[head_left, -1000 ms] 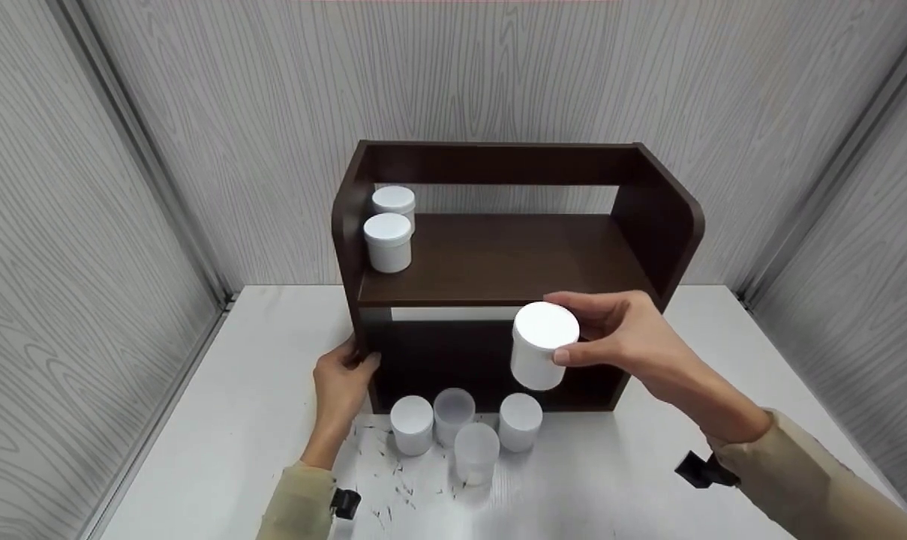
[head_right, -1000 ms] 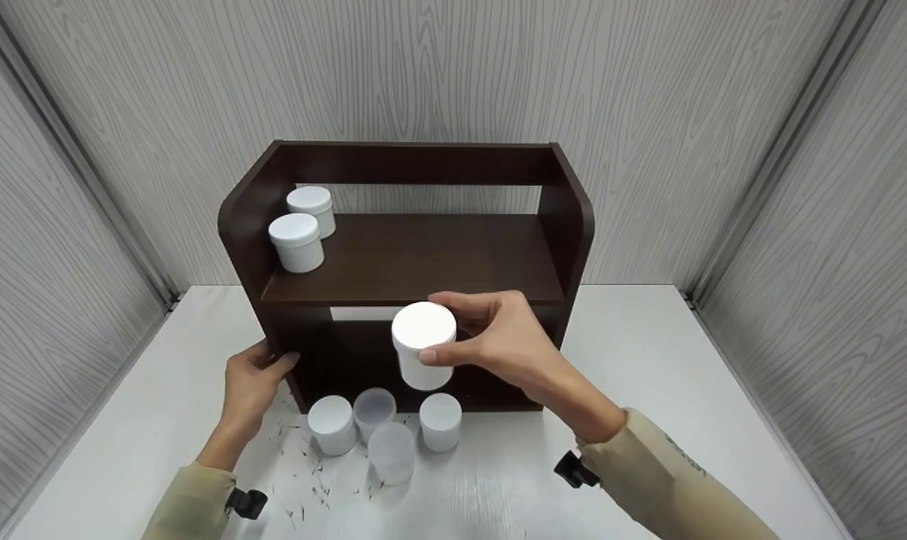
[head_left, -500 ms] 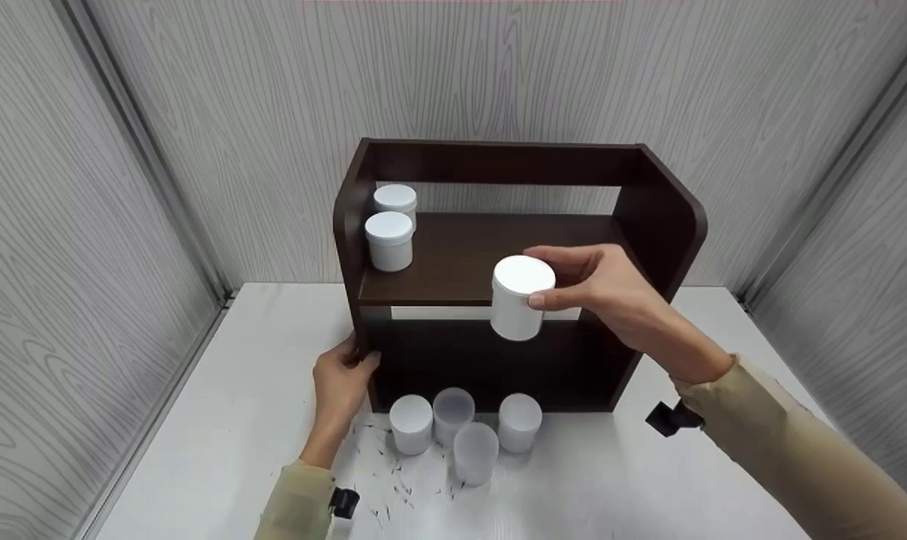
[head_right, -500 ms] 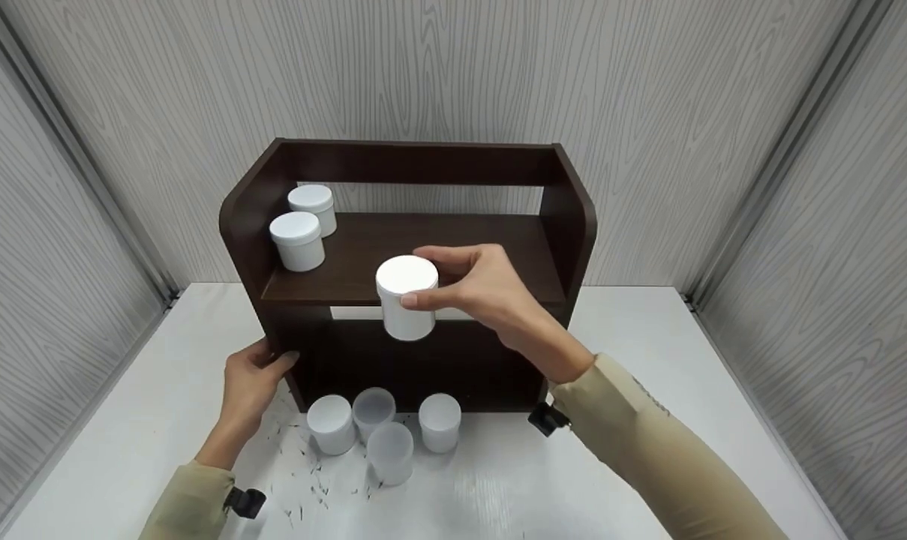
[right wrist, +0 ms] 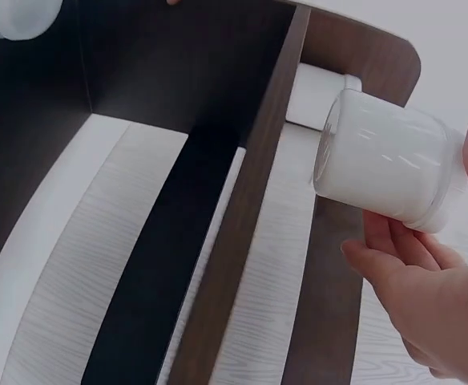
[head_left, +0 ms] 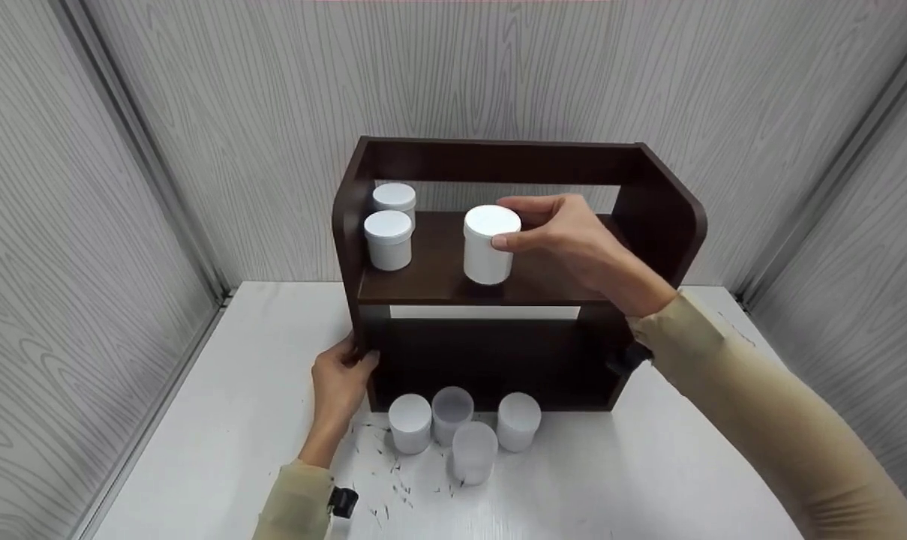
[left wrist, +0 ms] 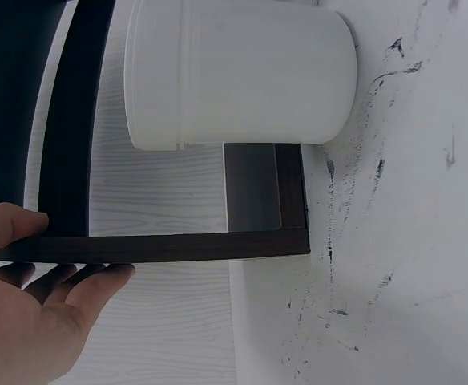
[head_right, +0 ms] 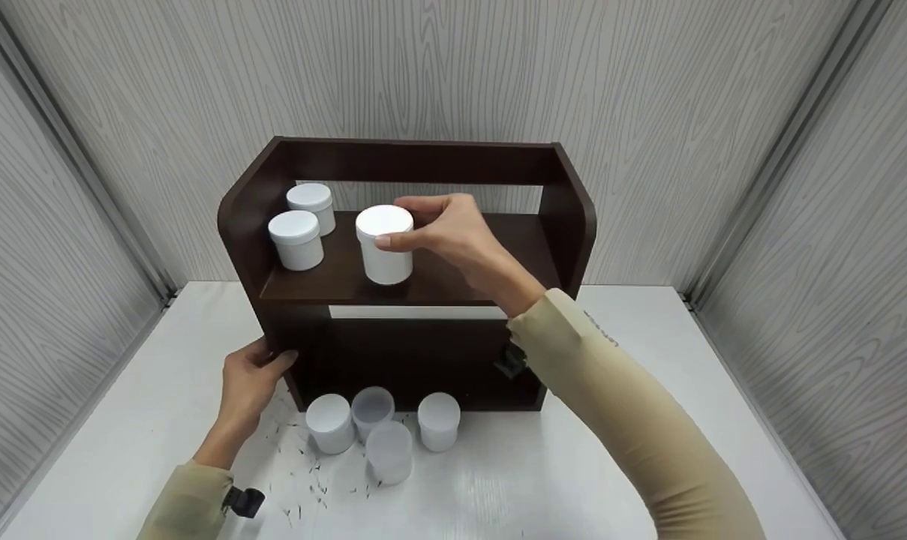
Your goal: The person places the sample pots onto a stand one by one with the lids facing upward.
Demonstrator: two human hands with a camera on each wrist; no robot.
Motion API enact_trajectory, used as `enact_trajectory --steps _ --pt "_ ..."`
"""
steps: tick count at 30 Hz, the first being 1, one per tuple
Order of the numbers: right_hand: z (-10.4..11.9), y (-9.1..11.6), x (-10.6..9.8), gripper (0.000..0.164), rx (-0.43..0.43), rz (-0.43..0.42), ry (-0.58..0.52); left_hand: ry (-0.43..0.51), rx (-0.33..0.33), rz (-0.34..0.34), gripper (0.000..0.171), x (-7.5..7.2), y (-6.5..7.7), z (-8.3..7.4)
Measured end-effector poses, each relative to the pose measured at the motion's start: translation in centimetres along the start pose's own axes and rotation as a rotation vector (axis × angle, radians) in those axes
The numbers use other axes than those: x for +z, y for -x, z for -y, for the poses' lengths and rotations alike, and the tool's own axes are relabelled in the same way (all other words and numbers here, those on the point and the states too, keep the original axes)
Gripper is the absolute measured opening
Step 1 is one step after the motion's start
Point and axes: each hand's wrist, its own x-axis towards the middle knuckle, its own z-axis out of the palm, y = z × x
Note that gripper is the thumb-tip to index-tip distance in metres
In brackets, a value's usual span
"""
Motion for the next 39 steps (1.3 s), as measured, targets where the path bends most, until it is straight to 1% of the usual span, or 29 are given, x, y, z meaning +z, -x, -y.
enact_trajectory --steps 7,12,15,21,25,30,34,39 --pt "0.6 -3.0 0.9 0.053 -0.010 -0.033 0.019 0.008 -0.013 0.008 0.050 0.0 0.0 -0.1" --pt "0.7 -4.8 1.3 0.058 0.033 -0.054 0.039 -0.007 -0.021 0.027 0.053 0.0 0.1 -0.1" --pt "0.6 -5.8 1.5 0.062 0.059 -0.064 0.070 -0.013 -0.015 0.029 0.052 0.0 0.2 0.1" --pt "-0.1 -7.5 1.9 0.064 0.076 -0.086 0.096 -0.005 -0.015 0.026 0.052 0.2 0.3 0.1" --pt "-0.5 -8.4 1.9 0.064 0.091 -0.090 0.094 0.004 -0.018 0.016 0.051 0.4 0.3 0.0" --pt "-0.9 -9.2 1.7 0.066 0.100 -0.074 0.098 -0.002 -0.020 0.001 0.050 0.5 0.3 0.0" --pt "-1.0 -9.8 1.4 0.066 0.119 -0.060 0.096 -0.005 -0.029 0.003 0.051 0.5 0.3 0.0" --pt "-0.8 -10.4 1.4 0.065 0.136 -0.030 0.073 0.004 -0.020 0.013 0.050 0.4 0.3 -0.1"
